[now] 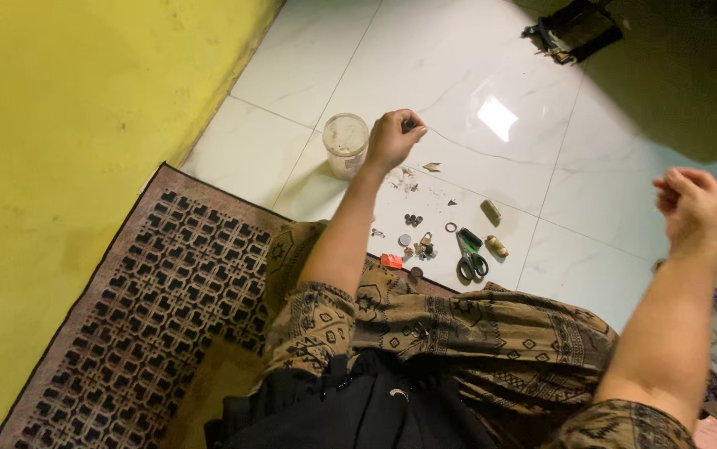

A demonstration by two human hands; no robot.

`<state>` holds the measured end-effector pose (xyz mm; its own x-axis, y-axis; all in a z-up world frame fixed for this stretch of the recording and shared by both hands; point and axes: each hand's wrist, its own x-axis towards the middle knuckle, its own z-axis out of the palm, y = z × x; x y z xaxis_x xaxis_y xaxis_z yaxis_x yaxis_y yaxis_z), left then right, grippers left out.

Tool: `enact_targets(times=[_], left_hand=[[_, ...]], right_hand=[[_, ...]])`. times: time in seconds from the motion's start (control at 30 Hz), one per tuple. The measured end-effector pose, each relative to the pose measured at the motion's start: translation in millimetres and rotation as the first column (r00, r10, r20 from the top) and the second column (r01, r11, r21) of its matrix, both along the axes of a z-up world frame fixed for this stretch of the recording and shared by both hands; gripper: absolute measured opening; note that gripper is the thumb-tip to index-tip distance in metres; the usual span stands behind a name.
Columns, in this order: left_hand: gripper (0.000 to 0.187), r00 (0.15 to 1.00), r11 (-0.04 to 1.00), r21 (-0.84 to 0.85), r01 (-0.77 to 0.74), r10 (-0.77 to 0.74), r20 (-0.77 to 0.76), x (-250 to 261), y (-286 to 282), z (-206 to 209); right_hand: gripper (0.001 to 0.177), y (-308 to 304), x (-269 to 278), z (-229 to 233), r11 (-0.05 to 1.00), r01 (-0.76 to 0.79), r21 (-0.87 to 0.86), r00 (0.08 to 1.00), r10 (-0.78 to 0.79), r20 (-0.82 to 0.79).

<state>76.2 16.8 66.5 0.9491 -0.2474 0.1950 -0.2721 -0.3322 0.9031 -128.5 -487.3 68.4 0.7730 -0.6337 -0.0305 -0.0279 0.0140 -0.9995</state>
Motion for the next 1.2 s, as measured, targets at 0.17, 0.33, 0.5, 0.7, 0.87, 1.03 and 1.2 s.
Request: enact_targets(times=[0.17,0.33,0.5,0.7,0.87,1.03,1.2], left_hand=[[0.004,0.995,0.931,0.358,0.068,-0.089,0.041,41.7,-20.7,-20.5],[0.006,0.944,0.837,0.518,0.177,-0.292,0.150,95.4,-48.1,-36.6],[0.011,0.962,0.909,0.323,0.263,-0.273,-0.014,147.0,-51.0,-46.0],[0.013,0.990,0.952,0.276,-0.131,0.139,-0.008,181.7,-44.0,-49.4],[0.020,0.931,0.885,0.299,-0.357,0.361,0.043,197.0,-35.6,-62.4],[0.018,0.882,0.853,0.287,-0.436,0.468,-0.050,213.6,-21.9,-95.0],[0.016,0.849,0.824,0.275,-0.496,0.526,-0.044,224.3,-6.5,-115.4]], right_hand=[[0.014,-47.3,-45.6,-39.0,0.968,0.155,-0.200,0.960,-0.195,-0.201],[0.007,-54.0,-59.1,-56.9,0.938,0.191,-0.290,0.828,-0.313,-0.466],[0.003,-51.5,-55.0,-71.8,0.925,0.254,-0.282,0.753,-0.372,-0.543],[0.005,-53.2,-4.2,-91.3,0.894,-0.002,-0.449,0.764,-0.288,-0.577],[0.011,-45.5,56.9,-113.1,0.774,-0.219,-0.594,0.796,-0.211,-0.567],[0.011,-22.6,90.6,-130.9,0.714,-0.286,-0.639,0.715,-0.285,-0.638],[0.015,-0.8,88.8,-140.0,0.461,-0.525,-0.715,0.605,-0.389,-0.695]])
